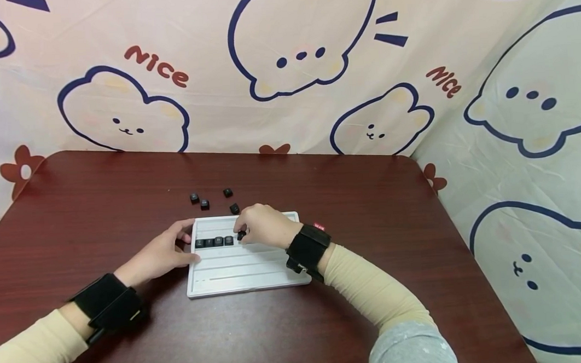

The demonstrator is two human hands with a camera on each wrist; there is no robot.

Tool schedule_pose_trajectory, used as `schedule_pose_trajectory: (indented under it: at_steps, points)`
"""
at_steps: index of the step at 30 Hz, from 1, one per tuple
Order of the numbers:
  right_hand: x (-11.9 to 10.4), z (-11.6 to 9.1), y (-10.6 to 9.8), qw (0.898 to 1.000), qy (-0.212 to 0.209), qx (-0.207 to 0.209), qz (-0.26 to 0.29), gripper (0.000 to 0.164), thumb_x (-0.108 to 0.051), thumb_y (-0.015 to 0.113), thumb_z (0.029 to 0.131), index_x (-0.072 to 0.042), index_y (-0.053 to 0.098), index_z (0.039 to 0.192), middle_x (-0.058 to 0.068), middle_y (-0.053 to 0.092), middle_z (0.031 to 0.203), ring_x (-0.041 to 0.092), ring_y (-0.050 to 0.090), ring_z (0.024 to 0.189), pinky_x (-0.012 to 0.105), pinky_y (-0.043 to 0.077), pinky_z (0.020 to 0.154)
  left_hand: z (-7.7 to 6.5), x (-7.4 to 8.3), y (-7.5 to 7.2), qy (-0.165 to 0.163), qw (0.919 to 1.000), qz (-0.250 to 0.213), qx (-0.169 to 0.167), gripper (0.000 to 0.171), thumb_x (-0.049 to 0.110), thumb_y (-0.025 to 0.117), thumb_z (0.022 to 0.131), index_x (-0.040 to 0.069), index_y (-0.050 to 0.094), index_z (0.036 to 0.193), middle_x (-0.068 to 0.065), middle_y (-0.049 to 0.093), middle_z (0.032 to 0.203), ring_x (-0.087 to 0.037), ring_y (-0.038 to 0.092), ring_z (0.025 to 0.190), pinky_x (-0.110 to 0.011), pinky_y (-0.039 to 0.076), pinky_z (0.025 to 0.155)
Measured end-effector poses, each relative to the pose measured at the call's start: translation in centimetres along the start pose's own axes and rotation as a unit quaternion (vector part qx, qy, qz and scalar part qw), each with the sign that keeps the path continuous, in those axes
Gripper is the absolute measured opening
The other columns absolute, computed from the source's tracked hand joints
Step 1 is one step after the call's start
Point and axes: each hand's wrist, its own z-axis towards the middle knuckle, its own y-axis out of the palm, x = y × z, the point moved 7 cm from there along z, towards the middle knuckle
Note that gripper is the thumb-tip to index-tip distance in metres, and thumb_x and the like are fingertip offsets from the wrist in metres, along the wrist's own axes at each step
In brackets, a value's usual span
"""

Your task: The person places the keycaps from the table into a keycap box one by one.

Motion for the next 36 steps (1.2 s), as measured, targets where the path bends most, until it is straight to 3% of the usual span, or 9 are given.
schedule_pose_trajectory:
  at_steps: [6,13,36]
  points:
    - [-0.22,0.15,0.30,1.000,0.001,-0.004,-0.002,0.023,-0.006,0.082,0.086,-0.006,0.079,0.108,0.004,0.071,0.107,0.009,0.064,0.084,0.020,0.050,0.075,0.10,-0.13,0.09,-0.003,1.0000,-0.006,-0.003,0.083,0.004,0.080,0.086,-0.009,0.032,0.153,-0.021,0.054,0.114,-0.028,0.051,0.090,-0.035,0.043,0.072]
    - [-0.32,0.20,0.48,1.000,0.000,-0.001,-0.004,0.023,-0.005,0.081,0.086,-0.006,0.078,0.108,0.004,0.072,0.109,0.007,0.061,0.080,0.022,0.050,0.076,0.13,0.03,-0.02,-0.003,1.0000,-0.004,-0.002,0.084,0.004,0.080,0.086,-0.008,0.032,0.153,-0.020,0.053,0.114,-0.028,0.051,0.093,-0.036,0.043,0.076]
    - [-0.30,0.36,0.94,1.000,0.008,0.001,-0.013,0.023,-0.008,0.081,0.087,-0.006,0.079,0.110,0.006,0.072,0.111,0.008,0.062,0.081,0.022,0.050,0.075,0.17,-0.15,0.18,-0.011,0.9999,-0.009,-0.007,0.085,0.003,0.079,0.087,-0.008,0.030,0.154,-0.021,0.052,0.115,-0.027,0.050,0.087,-0.034,0.042,0.069]
